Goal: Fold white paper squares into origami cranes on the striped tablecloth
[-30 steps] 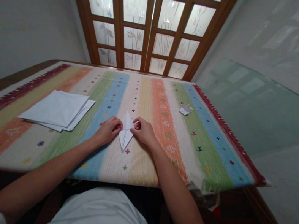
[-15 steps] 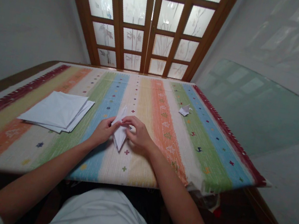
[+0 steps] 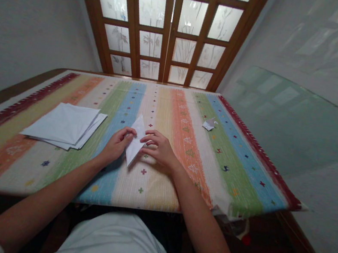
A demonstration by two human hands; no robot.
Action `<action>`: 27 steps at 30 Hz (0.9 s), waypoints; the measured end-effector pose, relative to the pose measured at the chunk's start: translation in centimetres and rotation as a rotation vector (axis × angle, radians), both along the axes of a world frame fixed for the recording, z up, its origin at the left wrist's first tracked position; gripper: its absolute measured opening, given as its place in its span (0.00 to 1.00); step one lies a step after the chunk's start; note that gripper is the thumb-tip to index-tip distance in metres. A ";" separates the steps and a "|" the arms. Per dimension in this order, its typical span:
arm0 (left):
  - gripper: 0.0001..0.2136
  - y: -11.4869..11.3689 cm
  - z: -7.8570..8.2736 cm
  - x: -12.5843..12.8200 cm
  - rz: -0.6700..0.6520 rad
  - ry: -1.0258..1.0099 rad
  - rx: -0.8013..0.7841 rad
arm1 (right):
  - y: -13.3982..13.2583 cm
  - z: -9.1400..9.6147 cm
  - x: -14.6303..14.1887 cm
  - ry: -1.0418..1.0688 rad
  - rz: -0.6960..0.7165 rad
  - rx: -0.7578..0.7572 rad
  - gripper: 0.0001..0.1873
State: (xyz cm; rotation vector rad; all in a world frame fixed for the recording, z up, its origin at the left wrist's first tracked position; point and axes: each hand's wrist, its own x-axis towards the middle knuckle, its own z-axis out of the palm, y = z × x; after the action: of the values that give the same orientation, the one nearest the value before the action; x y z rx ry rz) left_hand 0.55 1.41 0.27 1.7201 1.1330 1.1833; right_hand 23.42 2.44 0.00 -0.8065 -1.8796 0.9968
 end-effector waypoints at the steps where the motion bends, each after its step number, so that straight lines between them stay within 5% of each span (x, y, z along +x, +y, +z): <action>1: 0.12 0.0 0.2 0.0 -0.007 0.010 -0.005 | 0.0 0.0 0.0 0.020 0.002 -0.026 0.14; 9: 0.24 -0.1 0.2 -0.8 -0.120 -0.036 -0.069 | 0.7 -0.4 0.6 0.120 -0.003 -0.177 0.21; 15: 0.23 -0.2 0.4 -0.8 -0.200 -0.049 -0.037 | 0.8 -0.1 0.6 0.144 -0.049 -0.160 0.22; 23: 0.18 -0.5 0.4 0.2 -0.085 0.073 0.003 | 0.6 0.0 -0.6 0.110 -0.238 -0.127 0.24; 27: 0.17 -0.2 -0.2 0.2 -0.023 -0.066 -0.007 | 0.5 -0.3 -1.0 0.156 -0.250 -0.145 0.21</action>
State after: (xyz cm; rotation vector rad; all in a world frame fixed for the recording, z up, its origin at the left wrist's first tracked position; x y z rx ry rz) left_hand 0.75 1.23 0.06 1.6726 1.0735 1.2116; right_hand 22.46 2.98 -0.34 -0.9922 -1.5448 1.0138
